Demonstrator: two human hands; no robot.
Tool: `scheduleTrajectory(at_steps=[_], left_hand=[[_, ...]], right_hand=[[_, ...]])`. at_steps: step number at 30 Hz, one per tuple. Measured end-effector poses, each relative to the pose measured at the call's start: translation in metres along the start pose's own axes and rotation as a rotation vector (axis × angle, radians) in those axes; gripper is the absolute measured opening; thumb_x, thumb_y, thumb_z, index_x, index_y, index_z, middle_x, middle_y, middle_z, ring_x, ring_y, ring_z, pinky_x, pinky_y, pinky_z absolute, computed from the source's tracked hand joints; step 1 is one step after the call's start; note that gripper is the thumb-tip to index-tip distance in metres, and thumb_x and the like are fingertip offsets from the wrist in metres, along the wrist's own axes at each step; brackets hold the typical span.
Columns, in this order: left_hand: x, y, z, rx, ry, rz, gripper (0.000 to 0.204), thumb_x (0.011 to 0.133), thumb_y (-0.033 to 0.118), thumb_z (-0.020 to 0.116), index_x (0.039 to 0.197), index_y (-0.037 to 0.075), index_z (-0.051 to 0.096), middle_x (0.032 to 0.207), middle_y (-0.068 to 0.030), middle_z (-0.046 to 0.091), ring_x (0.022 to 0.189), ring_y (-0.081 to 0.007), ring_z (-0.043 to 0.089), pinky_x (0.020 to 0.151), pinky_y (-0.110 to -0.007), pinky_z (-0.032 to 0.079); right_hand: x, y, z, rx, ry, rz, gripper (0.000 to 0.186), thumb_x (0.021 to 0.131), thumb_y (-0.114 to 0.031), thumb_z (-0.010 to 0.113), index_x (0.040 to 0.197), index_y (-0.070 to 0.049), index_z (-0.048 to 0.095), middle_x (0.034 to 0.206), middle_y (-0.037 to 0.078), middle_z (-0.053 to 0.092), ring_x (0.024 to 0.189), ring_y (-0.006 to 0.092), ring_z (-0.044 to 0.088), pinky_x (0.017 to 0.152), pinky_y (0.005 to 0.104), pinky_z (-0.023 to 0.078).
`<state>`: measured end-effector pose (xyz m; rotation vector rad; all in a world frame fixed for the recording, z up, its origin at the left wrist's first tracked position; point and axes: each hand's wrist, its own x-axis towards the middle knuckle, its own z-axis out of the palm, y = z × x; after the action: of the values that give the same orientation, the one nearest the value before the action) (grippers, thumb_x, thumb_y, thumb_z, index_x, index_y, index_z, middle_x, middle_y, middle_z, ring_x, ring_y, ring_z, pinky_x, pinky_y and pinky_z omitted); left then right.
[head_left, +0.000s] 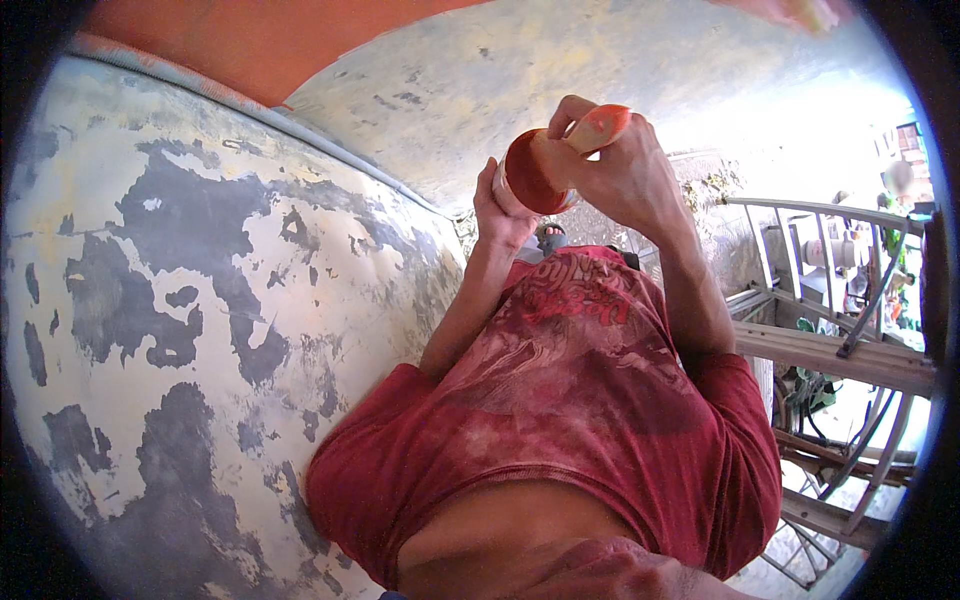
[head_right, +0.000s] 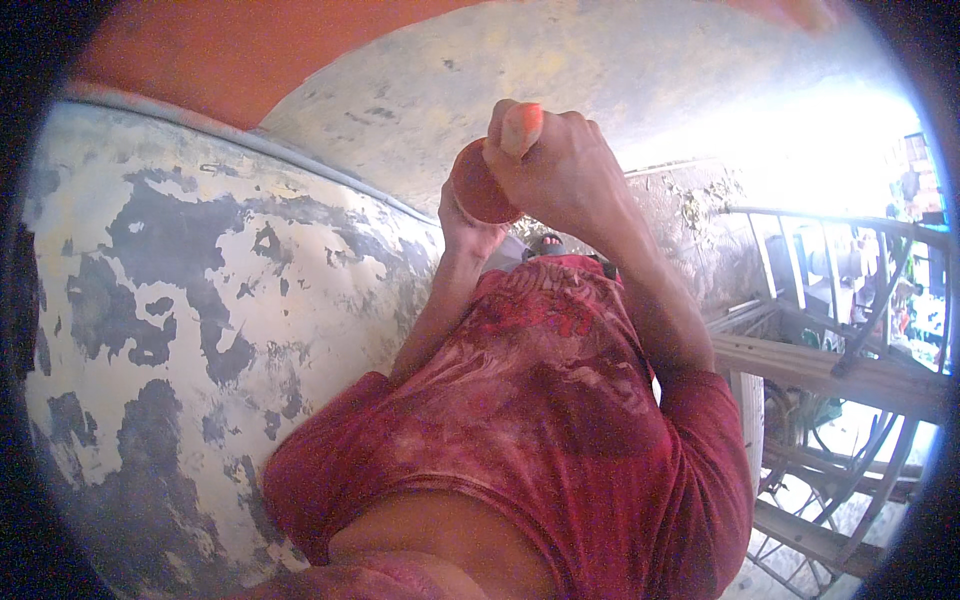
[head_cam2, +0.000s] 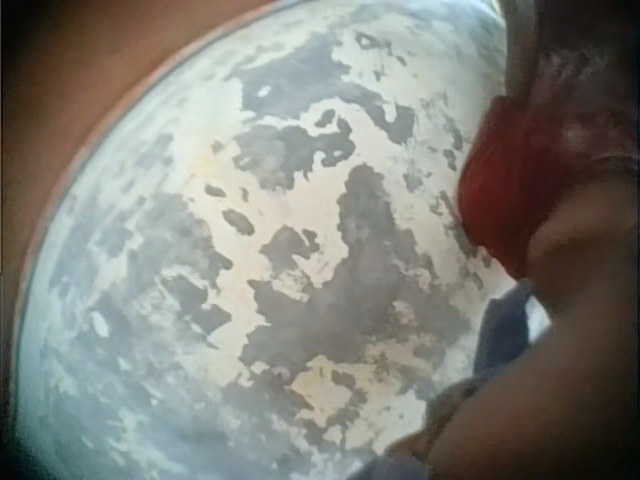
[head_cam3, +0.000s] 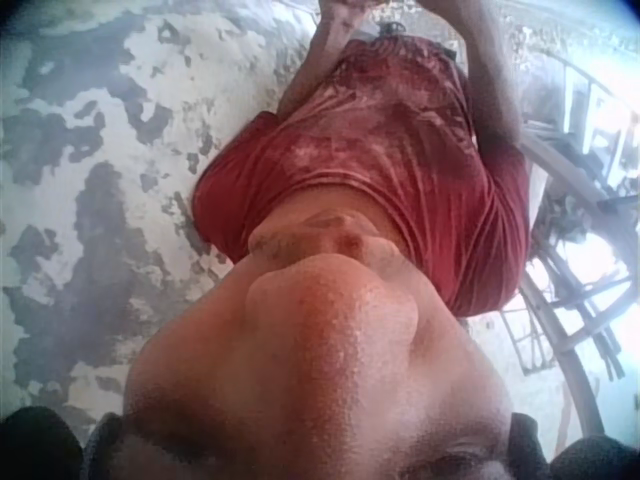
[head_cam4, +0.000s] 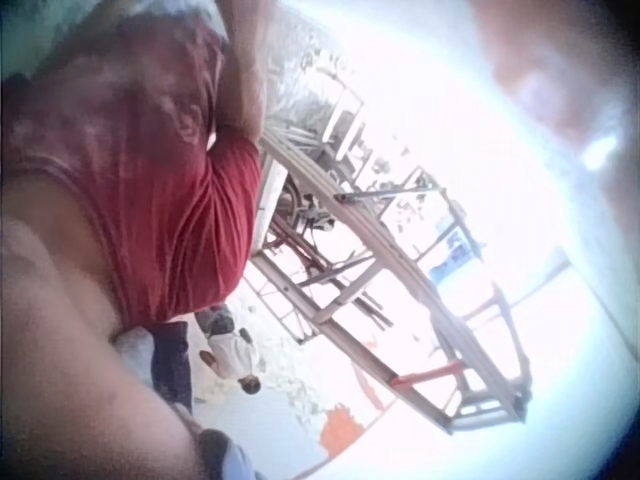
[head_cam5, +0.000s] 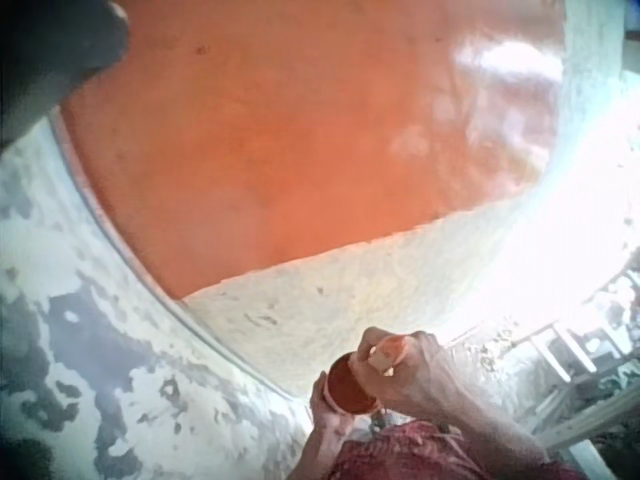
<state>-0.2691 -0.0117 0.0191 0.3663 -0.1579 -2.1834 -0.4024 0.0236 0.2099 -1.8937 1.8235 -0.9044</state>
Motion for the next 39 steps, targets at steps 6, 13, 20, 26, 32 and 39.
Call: scheduleTrajectory(at_steps=[6,13,20,26,32,39], left_hand=[[-0.002,0.001,0.008,-0.051,0.012,-0.001,0.051,0.096,0.044,0.035,0.132,0.012,0.052,0.127,-0.0110,0.059,0.115,-0.0296,0.058,0.090,-0.049,0.052],[-0.003,-0.001,0.012,-0.071,0.058,-0.006,0.049,0.097,0.043,0.036,0.132,0.012,0.052,0.127,-0.0107,0.059,0.116,-0.0299,0.058,0.091,-0.050,0.051],[-0.001,-0.005,0.003,-0.151,0.040,-0.066,0.050,0.097,0.046,0.037,0.133,0.014,0.052,0.128,-0.0116,0.058,0.117,-0.0315,0.057,0.090,-0.054,0.051],[0.000,-0.007,-0.008,-0.057,0.011,-0.058,0.067,0.093,0.065,0.034,0.139,0.016,0.044,0.134,-0.0128,0.052,0.116,-0.0346,0.055,0.082,-0.054,0.054],[-0.003,-0.003,-0.012,0.108,0.036,-0.021,0.074,0.094,0.065,0.032,0.144,0.010,0.036,0.144,-0.0153,0.044,0.132,-0.0334,0.044,0.104,-0.057,0.041],[0.001,-0.001,-0.009,0.126,-0.012,-0.056,0.069,0.096,0.060,0.032,0.142,0.009,0.040,0.143,-0.0154,0.046,0.131,-0.0333,0.045,0.107,-0.054,0.040]], right_hand=[[-0.002,0.006,0.013,-0.068,-0.065,0.003,0.019,0.088,-0.027,0.056,0.089,-0.009,0.060,0.070,0.023,0.064,0.070,0.0434,0.064,0.065,0.0510,0.052],[-0.002,0.013,0.013,-0.010,-0.018,0.013,0.019,0.088,-0.028,0.056,0.090,-0.009,0.061,0.069,0.022,0.064,0.070,0.0423,0.065,0.065,0.0495,0.052],[-0.003,0.021,0.014,0.130,-0.008,0.048,0.017,0.086,-0.024,0.064,0.090,-0.008,0.064,0.071,0.010,0.065,0.065,0.0216,0.063,0.056,0.0339,0.049],[-0.007,0.037,-0.004,0.520,0.031,0.211,0.016,0.088,-0.022,0.064,0.091,-0.006,0.064,0.074,0.002,0.064,0.058,0.0057,0.056,0.042,0.0197,0.037],[-0.014,0.042,-0.003,0.691,0.109,0.384,0.019,0.088,-0.023,0.065,0.093,-0.004,0.064,0.079,0.005,0.068,0.071,0.0111,0.068,0.044,0.0219,0.042],[-0.017,0.042,0.012,0.850,0.137,0.369,0.014,0.091,-0.019,0.062,0.094,-0.006,0.061,0.078,0.005,0.065,0.062,0.0051,0.058,0.041,0.0185,0.035]])
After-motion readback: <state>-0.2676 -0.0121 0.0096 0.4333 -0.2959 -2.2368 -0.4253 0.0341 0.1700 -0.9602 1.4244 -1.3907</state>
